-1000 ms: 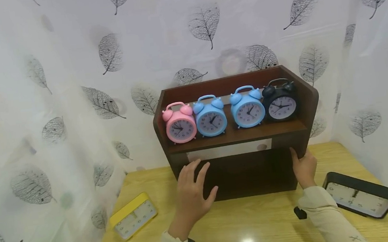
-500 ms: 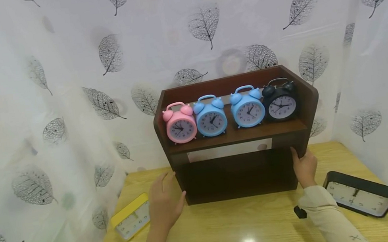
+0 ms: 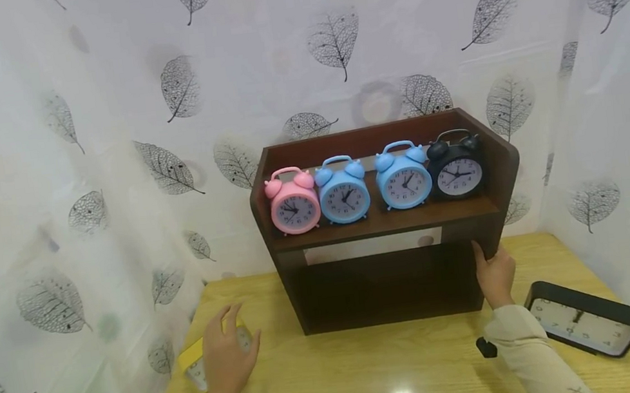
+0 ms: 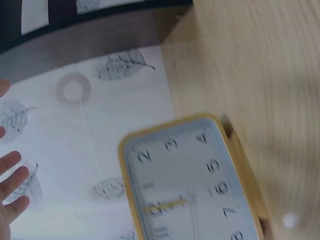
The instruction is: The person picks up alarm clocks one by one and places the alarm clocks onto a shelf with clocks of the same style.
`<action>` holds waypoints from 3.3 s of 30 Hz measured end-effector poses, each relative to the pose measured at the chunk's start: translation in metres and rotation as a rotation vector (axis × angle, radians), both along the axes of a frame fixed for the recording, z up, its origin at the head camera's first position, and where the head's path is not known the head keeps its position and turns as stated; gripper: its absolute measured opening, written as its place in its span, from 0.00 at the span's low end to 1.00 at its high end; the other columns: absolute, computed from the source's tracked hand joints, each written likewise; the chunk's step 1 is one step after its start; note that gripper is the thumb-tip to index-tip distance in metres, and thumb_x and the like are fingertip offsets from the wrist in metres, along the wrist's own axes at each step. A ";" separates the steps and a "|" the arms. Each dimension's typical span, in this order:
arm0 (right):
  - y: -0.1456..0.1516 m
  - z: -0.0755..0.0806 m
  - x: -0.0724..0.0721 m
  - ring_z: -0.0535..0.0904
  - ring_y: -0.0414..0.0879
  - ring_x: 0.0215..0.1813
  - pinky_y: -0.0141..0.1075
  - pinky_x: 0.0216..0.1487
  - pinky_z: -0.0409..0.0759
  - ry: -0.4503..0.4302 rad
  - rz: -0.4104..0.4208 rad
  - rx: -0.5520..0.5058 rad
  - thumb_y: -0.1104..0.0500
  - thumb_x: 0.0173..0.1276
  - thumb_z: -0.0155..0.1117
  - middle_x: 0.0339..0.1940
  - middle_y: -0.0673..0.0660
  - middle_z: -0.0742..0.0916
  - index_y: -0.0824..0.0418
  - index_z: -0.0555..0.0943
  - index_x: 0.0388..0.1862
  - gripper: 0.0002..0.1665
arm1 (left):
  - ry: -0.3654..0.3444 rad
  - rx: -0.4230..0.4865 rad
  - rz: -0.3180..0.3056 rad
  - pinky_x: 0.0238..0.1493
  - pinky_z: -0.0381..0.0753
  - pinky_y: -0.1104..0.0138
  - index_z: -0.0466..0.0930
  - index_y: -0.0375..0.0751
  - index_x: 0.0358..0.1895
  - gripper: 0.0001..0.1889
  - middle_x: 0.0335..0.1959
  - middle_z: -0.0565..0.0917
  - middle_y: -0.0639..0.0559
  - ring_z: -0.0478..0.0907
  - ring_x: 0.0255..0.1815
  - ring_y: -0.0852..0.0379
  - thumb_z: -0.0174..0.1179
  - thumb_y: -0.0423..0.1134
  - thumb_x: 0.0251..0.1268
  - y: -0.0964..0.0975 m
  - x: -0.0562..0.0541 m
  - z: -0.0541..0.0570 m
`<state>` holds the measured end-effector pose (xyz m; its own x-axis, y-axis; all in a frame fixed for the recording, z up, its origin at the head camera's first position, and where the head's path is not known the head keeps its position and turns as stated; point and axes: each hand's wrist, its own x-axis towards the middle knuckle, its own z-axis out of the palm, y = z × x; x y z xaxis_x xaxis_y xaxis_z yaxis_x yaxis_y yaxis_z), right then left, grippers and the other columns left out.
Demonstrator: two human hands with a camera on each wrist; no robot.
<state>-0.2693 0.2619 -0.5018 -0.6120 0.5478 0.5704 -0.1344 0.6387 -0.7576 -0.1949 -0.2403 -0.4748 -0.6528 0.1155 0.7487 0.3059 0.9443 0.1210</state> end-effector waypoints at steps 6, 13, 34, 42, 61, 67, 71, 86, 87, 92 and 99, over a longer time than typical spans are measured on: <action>0.000 -0.001 0.000 0.76 0.74 0.33 0.60 0.35 0.67 -0.009 -0.001 -0.007 0.58 0.65 0.61 0.29 0.79 0.81 0.74 0.74 0.28 0.18 | -0.050 -0.022 -0.009 0.52 0.71 0.44 0.73 0.33 0.56 0.36 0.52 0.74 0.29 0.71 0.52 0.33 0.72 0.38 0.36 -0.021 -0.001 -0.007; -0.001 0.001 0.001 0.76 0.73 0.33 0.59 0.34 0.67 -0.009 0.000 -0.020 0.58 0.65 0.61 0.29 0.78 0.81 0.75 0.74 0.27 0.18 | -0.161 -0.057 0.007 0.57 0.66 0.40 0.70 0.34 0.59 0.38 0.55 0.74 0.28 0.70 0.55 0.30 0.73 0.37 0.38 -0.040 -0.010 -0.016; 0.003 0.004 0.001 0.76 0.74 0.34 0.60 0.35 0.68 -0.057 -0.028 -0.013 0.57 0.65 0.61 0.29 0.79 0.81 0.75 0.73 0.26 0.19 | -0.314 -0.072 0.065 0.55 0.63 0.35 0.64 0.33 0.64 0.39 0.55 0.73 0.26 0.69 0.55 0.27 0.69 0.41 0.46 -0.049 -0.024 -0.028; 0.001 0.000 0.005 0.76 0.73 0.31 0.60 0.33 0.68 -0.077 -0.021 -0.001 0.56 0.66 0.61 0.26 0.78 0.81 0.73 0.73 0.24 0.20 | -0.341 -0.067 0.081 0.54 0.64 0.35 0.62 0.31 0.65 0.40 0.51 0.75 0.25 0.71 0.52 0.29 0.69 0.39 0.46 -0.054 -0.021 -0.032; 0.001 -0.001 0.006 0.75 0.74 0.30 0.61 0.32 0.68 -0.072 -0.024 0.024 0.57 0.65 0.60 0.25 0.78 0.80 0.73 0.72 0.24 0.19 | -0.650 -0.017 0.131 0.61 0.53 0.31 0.55 0.34 0.70 0.35 0.59 0.70 0.25 0.67 0.59 0.26 0.56 0.45 0.64 -0.055 -0.022 -0.032; 0.001 0.001 0.004 0.76 0.72 0.30 0.60 0.32 0.69 -0.062 -0.012 0.025 0.57 0.66 0.60 0.25 0.77 0.81 0.72 0.72 0.25 0.18 | -0.617 -0.023 0.122 0.59 0.57 0.32 0.57 0.33 0.69 0.35 0.58 0.71 0.24 0.68 0.57 0.26 0.58 0.45 0.63 -0.059 -0.025 -0.036; 0.002 0.000 0.003 0.77 0.71 0.30 0.59 0.32 0.69 -0.024 0.009 0.034 0.59 0.65 0.61 0.26 0.76 0.81 0.71 0.73 0.27 0.16 | -0.620 -0.047 0.151 0.58 0.59 0.33 0.61 0.33 0.67 0.34 0.55 0.73 0.25 0.69 0.55 0.26 0.59 0.47 0.61 -0.066 -0.027 -0.038; 0.001 0.003 0.004 0.77 0.71 0.31 0.58 0.32 0.69 -0.052 0.009 0.022 0.56 0.67 0.59 0.27 0.77 0.81 0.72 0.72 0.27 0.18 | -0.755 -0.059 0.197 0.48 0.68 0.37 0.68 0.34 0.62 0.32 0.47 0.79 0.29 0.76 0.45 0.29 0.59 0.51 0.59 -0.075 -0.025 -0.027; 0.001 0.003 0.004 0.77 0.71 0.31 0.59 0.33 0.69 -0.054 0.010 0.019 0.56 0.67 0.59 0.28 0.77 0.81 0.72 0.72 0.28 0.18 | -0.750 -0.064 0.198 0.46 0.70 0.39 0.68 0.34 0.62 0.32 0.46 0.80 0.29 0.77 0.42 0.30 0.60 0.51 0.59 -0.076 -0.025 -0.027; 0.001 0.004 0.004 0.77 0.72 0.32 0.59 0.34 0.69 -0.050 0.012 0.015 0.57 0.66 0.60 0.28 0.77 0.81 0.72 0.73 0.28 0.17 | -0.766 -0.067 0.224 0.41 0.73 0.42 0.69 0.36 0.62 0.32 0.43 0.81 0.32 0.78 0.37 0.34 0.59 0.54 0.60 -0.076 -0.027 -0.028; 0.002 0.002 0.004 0.77 0.70 0.31 0.58 0.33 0.69 -0.062 0.010 0.016 0.57 0.67 0.60 0.27 0.76 0.81 0.72 0.74 0.29 0.17 | -0.795 -0.047 0.256 0.40 0.73 0.41 0.68 0.37 0.62 0.33 0.42 0.80 0.32 0.77 0.37 0.34 0.57 0.55 0.60 -0.075 -0.028 -0.028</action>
